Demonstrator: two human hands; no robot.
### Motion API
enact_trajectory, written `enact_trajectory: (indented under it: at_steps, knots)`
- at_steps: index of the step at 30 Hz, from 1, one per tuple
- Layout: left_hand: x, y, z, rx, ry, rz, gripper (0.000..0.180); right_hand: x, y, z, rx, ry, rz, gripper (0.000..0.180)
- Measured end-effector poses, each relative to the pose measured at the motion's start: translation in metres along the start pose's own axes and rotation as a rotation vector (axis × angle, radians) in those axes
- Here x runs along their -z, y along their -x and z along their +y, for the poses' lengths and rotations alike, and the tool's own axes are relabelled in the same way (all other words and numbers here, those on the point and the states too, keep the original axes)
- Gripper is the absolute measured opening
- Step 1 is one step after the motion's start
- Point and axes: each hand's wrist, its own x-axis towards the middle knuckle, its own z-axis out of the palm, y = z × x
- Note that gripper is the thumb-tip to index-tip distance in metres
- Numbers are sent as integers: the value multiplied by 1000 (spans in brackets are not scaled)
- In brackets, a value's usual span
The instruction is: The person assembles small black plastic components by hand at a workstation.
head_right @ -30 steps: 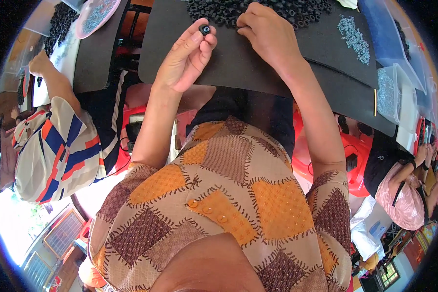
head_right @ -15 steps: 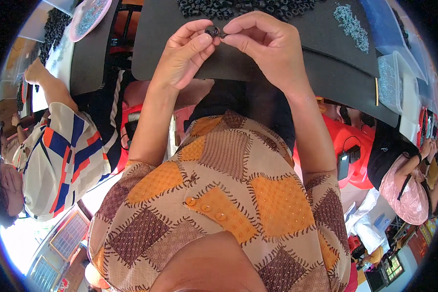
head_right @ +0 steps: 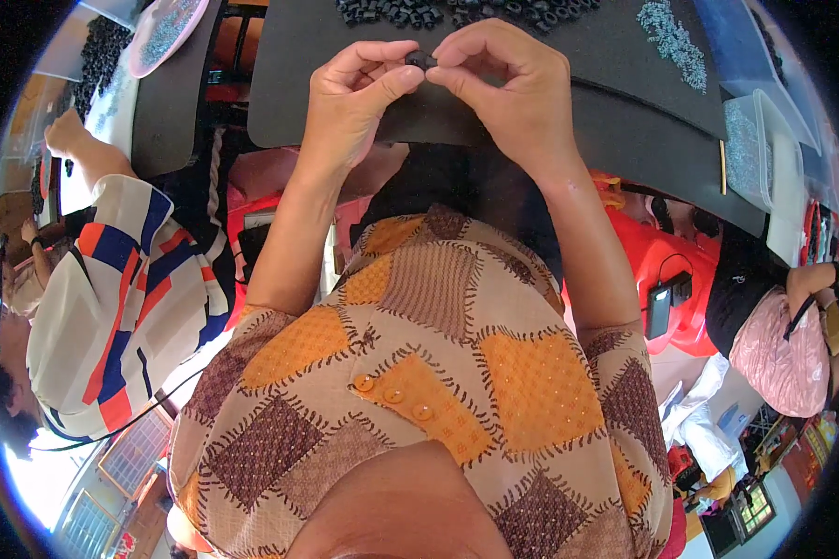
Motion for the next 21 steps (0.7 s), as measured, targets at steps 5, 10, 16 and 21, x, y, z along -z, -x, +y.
enact_trajectory:
  at_steps: [5, 10, 16, 21]
  knots:
    - [-6, 1, 1, -48, -88, 7, 24, 1, 6, 5, -98, -11, 33, 11]
    - [-13, -2, -1, -114, -190, -9, 24, 7, 10, 10, -168, 28, 18, 14]
    - [-12, -6, -3, -157, -452, -66, 21, 9, 19, 32, -161, -64, 47, 16]
    - [-15, -6, -7, -219, -554, -71, 22, 12, 18, 29, -119, 185, 5, 20]
